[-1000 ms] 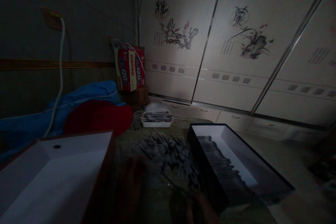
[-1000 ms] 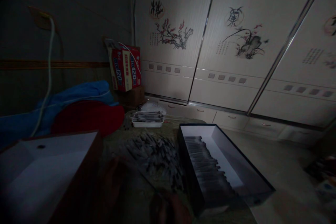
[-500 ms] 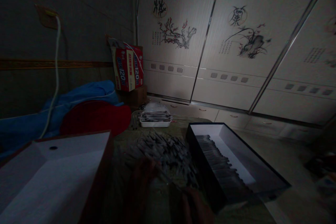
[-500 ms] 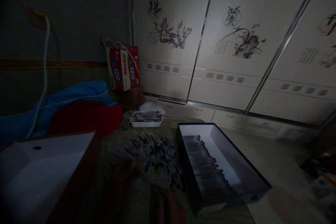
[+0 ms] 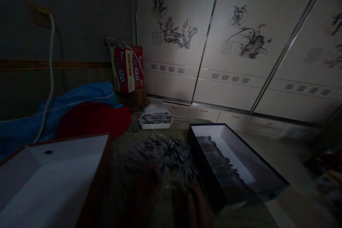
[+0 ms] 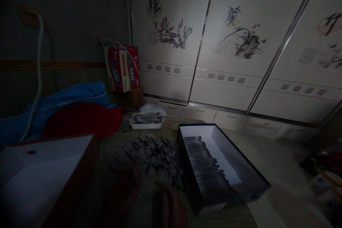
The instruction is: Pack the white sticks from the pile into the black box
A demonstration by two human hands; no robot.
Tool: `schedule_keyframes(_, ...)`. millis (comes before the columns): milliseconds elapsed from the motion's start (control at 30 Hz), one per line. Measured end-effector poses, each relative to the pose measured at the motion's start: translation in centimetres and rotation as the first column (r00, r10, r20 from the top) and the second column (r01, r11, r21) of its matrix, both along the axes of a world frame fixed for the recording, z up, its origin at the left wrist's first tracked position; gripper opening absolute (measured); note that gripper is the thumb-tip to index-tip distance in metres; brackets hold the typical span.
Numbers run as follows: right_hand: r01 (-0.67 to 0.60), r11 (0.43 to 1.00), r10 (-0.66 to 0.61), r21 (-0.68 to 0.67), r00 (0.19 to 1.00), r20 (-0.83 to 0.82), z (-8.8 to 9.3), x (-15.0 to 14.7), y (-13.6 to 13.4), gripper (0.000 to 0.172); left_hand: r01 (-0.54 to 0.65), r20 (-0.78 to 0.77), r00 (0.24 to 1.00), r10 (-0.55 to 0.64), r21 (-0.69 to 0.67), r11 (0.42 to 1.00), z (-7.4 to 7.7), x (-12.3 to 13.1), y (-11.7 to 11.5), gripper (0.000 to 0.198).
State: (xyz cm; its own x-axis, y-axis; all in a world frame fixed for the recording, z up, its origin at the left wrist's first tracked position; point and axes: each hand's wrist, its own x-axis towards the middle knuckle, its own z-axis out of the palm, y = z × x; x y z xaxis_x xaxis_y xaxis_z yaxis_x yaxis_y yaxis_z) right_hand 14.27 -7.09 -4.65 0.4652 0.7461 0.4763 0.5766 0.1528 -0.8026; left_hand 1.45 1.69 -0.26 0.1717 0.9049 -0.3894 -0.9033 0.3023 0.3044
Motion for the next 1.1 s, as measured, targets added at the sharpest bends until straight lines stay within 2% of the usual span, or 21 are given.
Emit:
schedule_keyframes(100,-0.023,0.999,0.024,-0.036,1.000,0.014,0.5,0.8,0.4,0.036,0.019,0.141,0.990,-0.007,-0.089,0.996,0.5,-1.0,0.3,0.047)
schedule_keyframes(200,-0.065,0.996,0.069,-0.061,0.996,0.060,1.4,1.3,0.8,0.032,-0.043,0.112,0.992,0.055,-0.105,0.994,0.4,-1.4,0.4,0.051)
schedule_keyframes(300,-0.126,0.970,0.168,-0.209,0.965,0.201,2.6,1.6,1.5,0.024,-0.083,0.058,0.994,0.089,-0.095,0.992,-0.1,-1.6,0.6,0.050)
schedule_keyframes(400,-0.103,0.922,0.254,-0.374,0.890,0.380,3.4,1.7,2.9,0.027,-0.069,0.027,0.997,0.072,-0.082,0.994,-0.4,-1.7,0.6,0.045)
schedule_keyframes(633,0.052,0.906,0.275,-0.420,0.682,0.678,3.1,1.1,7.4,0.027,-0.135,-0.059,0.989,0.133,-0.019,0.991,-1.5,-1.7,0.7,0.037)
schedule_keyframes(733,0.030,0.896,0.328,-0.443,0.628,0.706,3.2,0.3,8.5,0.026,-0.131,-0.054,0.990,0.130,-0.005,0.991,-2.6,-1.8,1.0,0.032)
schedule_keyframes(867,0.033,0.887,0.350,-0.460,0.601,0.719,3.3,-0.3,9.1,0.027,-0.125,-0.027,0.992,0.126,0.031,0.992,-3.8,-2.0,1.3,0.035)
schedule_keyframes(967,0.041,0.880,0.363,-0.473,0.585,0.725,3.4,-0.4,9.4,0.028,-0.123,-0.029,0.992,0.123,0.014,0.992,-3.8,-2.0,1.3,0.036)
schedule_keyframes(1100,0.064,0.870,0.365,-0.489,0.582,0.727,3.4,-0.6,9.8,0.027,-0.135,-0.042,0.990,0.135,0.004,0.991,-2.9,-1.9,1.0,0.033)
